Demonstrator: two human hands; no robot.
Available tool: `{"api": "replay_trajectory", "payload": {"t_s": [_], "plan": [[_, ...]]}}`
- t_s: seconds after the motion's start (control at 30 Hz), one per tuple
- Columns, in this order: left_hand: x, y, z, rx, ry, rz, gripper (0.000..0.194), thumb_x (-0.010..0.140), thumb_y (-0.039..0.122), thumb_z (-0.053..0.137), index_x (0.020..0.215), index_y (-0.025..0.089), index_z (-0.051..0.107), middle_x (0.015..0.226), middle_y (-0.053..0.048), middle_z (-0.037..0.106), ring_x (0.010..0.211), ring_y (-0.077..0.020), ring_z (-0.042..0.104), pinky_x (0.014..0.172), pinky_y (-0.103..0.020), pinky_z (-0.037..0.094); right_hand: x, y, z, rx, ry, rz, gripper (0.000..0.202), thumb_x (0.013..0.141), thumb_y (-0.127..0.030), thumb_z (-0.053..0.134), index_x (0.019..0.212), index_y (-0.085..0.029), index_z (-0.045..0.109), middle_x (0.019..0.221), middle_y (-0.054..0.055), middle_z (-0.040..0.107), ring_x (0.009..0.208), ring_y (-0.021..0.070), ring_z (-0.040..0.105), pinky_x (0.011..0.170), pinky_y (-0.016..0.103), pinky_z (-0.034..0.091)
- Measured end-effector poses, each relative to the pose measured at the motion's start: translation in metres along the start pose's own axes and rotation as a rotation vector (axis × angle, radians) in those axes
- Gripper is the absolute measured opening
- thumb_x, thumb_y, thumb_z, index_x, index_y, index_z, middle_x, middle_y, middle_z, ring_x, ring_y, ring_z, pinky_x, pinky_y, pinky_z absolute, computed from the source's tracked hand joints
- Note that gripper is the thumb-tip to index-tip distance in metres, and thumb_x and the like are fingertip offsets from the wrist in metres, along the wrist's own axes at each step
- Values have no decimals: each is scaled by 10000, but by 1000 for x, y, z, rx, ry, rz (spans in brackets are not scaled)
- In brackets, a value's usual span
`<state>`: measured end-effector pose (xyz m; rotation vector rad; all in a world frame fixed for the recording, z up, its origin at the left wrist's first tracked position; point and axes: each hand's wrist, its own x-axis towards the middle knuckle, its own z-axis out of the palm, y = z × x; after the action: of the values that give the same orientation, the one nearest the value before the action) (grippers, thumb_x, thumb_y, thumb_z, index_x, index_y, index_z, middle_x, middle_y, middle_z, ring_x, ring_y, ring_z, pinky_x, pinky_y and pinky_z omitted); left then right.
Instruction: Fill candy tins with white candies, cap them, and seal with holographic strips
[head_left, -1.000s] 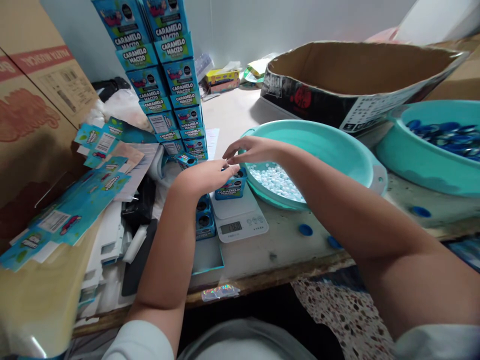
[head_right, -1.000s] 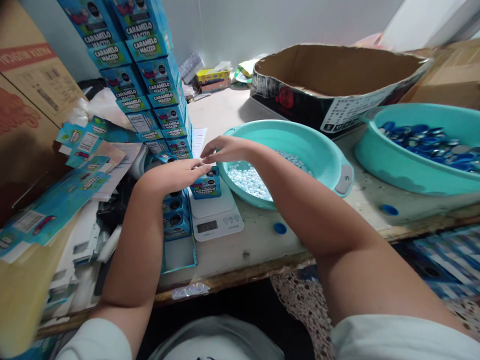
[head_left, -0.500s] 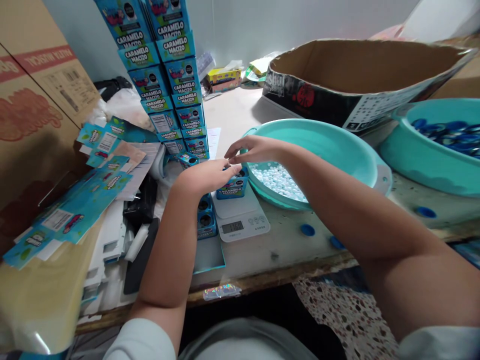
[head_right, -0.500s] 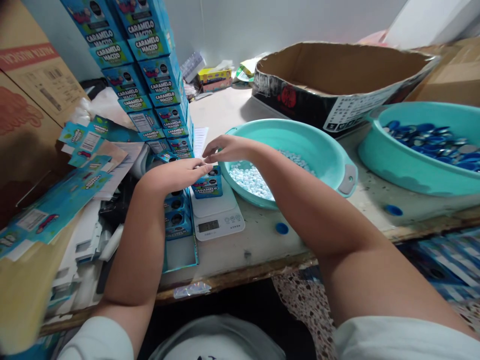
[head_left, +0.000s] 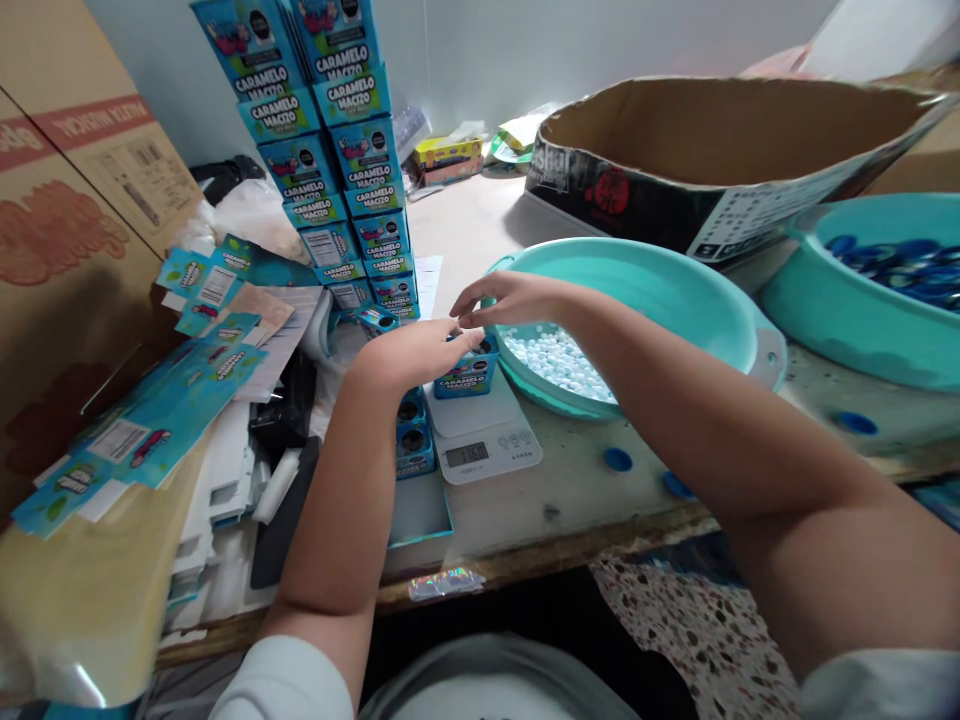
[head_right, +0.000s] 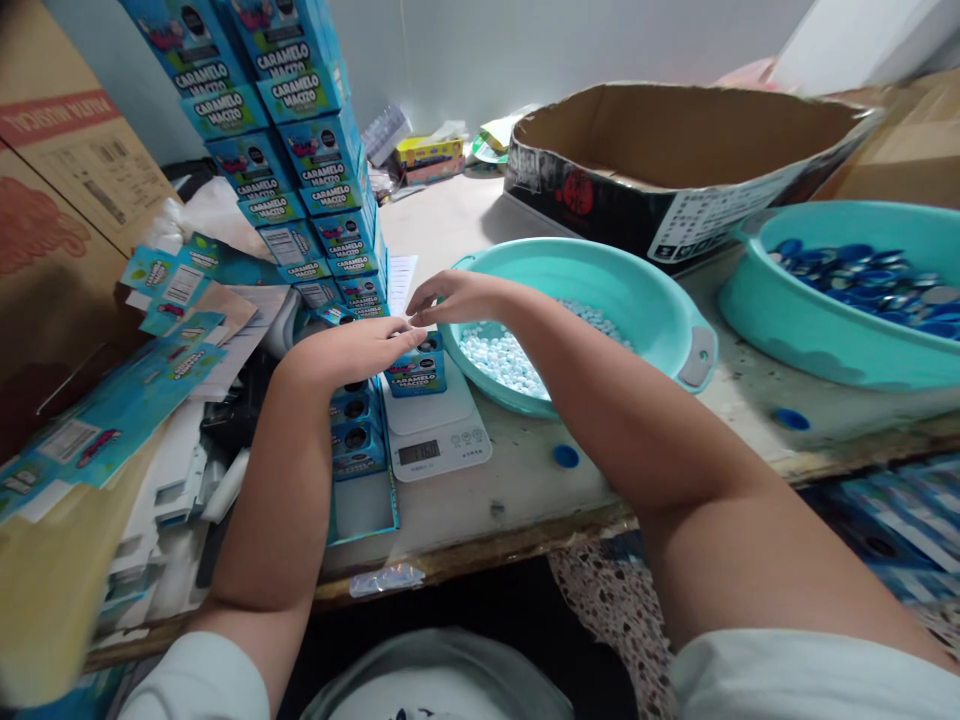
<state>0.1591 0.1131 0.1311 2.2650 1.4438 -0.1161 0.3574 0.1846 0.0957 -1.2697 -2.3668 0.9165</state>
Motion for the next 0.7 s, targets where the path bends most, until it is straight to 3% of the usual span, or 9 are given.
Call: {"api": "replay_trajectory", "payload": {"t_s": [0.33,0.57,0.7], "plan": [[1,0,0,-1,-8,21,604,1026,612,295,1448,269,557,1537,-34,570,1368,-266,555,1106,-344,442,-3,-7,0,-20,-15,11,495,811,-421,659,1175,-104,769,1169,166,758,1062,289,669,961,410,473],[3,-3,1,20,-19,62,701,1003,704,242,1439,251,551,1541,-50,565,1383,-279,540,1090,-345,456,-1,-1,0,2,3,5,402,776,-435,699,1089,-203,800,1158,96,767,1093,297,676,993,424,485],[3,-6,1,30,-26,63,788,921,783,425,1510,263,486,1593,-68,504,1403,-309,522,1082,-345,458,-1,1,0,7,5,14,407,770,-471,730,1087,-225,800,1139,72,771,1074,295,682,995,433,482]]}}
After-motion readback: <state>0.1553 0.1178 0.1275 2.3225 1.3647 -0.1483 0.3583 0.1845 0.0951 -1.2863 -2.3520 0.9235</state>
